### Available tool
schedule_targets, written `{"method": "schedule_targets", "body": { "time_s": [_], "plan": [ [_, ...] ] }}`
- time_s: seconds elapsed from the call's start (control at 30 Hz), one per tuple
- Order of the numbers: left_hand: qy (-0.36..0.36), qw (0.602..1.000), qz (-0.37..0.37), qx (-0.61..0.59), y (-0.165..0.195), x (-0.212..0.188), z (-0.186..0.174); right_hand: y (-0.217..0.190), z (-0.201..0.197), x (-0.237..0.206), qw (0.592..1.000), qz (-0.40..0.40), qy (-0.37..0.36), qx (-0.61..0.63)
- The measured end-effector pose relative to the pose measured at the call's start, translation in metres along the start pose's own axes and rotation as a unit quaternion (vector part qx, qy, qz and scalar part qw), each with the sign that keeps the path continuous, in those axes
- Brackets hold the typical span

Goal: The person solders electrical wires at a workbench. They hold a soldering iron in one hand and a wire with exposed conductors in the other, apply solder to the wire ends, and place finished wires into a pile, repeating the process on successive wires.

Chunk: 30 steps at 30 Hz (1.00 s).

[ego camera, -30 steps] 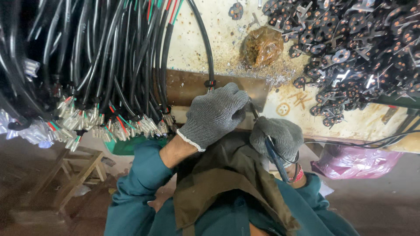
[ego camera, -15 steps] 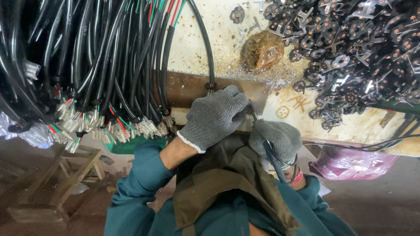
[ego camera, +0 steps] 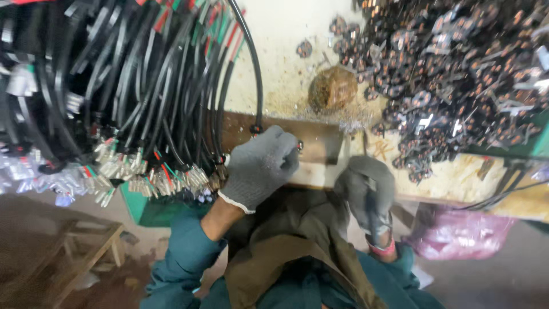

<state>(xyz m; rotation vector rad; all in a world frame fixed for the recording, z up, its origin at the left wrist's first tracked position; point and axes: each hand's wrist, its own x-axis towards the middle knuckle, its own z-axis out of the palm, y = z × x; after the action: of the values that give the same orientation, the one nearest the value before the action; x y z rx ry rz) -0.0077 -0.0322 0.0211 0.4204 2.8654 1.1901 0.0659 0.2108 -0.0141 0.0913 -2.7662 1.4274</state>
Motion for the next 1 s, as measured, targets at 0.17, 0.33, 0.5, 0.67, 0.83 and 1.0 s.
{"method": "schedule_targets", "body": {
  "time_s": [0.17, 0.33, 0.5, 0.67, 0.83, 1.0],
  "plan": [
    [-0.027, 0.999, 0.033, -0.033, -0.006, 0.001, -0.002, -0.038, -0.011, 0.079, 0.979, -0.083, 0.132, -0.128],
    [0.003, 0.998, 0.027, -0.062, -0.003, 0.006, -0.017, -0.084, -0.011, 0.104, 0.978, -0.050, 0.077, -0.186],
    [0.003, 0.997, 0.008, -0.081, -0.007, 0.001, -0.020, -0.082, -0.010, 0.092, 0.984, -0.071, -0.024, -0.160],
    [-0.010, 0.997, 0.012, -0.082, -0.014, -0.001, -0.017, -0.030, 0.008, 0.084, 0.987, -0.108, -0.032, -0.112],
    [0.008, 0.998, 0.024, -0.051, -0.013, 0.003, -0.016, 0.011, 0.056, 0.074, 0.995, -0.062, -0.072, 0.038],
    [-0.003, 0.998, 0.016, -0.056, -0.017, 0.001, -0.015, 0.016, 0.079, 0.062, 0.995, -0.020, -0.061, 0.076]
  ]
}}
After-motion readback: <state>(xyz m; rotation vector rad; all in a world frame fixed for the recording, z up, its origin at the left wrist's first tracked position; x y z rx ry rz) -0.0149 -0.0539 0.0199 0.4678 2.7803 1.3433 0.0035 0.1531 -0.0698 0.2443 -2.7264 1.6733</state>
